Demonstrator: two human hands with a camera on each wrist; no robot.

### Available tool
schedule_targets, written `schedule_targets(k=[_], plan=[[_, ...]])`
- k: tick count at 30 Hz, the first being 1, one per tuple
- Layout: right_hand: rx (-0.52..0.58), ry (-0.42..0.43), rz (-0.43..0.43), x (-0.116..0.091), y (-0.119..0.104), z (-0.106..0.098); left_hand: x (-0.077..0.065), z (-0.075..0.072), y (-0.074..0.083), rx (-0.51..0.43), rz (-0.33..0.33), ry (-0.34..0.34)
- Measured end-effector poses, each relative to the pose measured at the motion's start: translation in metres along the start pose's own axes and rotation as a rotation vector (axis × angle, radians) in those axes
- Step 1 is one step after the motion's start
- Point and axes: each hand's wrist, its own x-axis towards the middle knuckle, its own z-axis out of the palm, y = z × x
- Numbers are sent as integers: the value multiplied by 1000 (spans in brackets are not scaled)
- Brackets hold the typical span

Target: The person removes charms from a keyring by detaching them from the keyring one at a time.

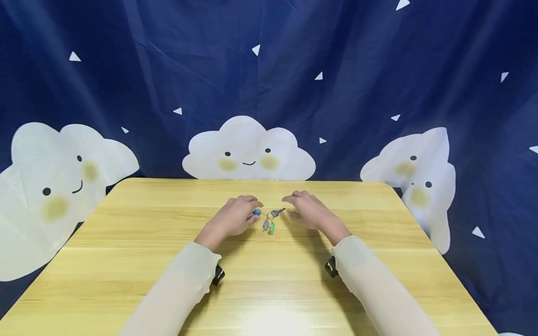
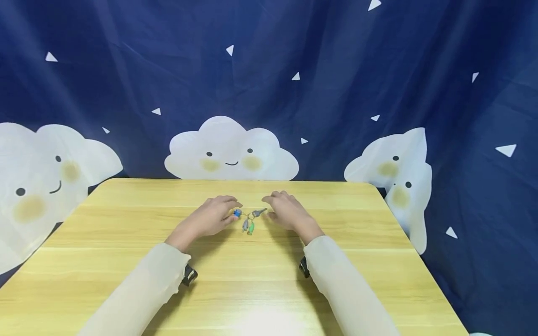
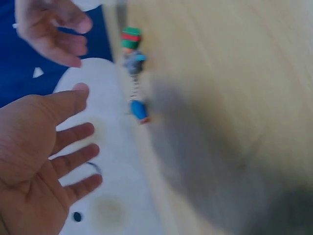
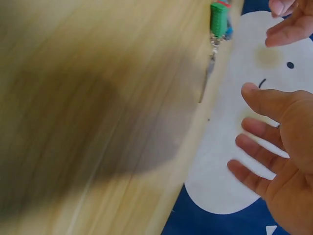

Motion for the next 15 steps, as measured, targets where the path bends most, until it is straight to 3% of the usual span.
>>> schedule_targets(k=[8,15], plan=[[91,-4,-108,22,4,12,26,23,-14,-117,22,4],[176,-54,-101,33,3,26,41,38,-16,-137,31,0]])
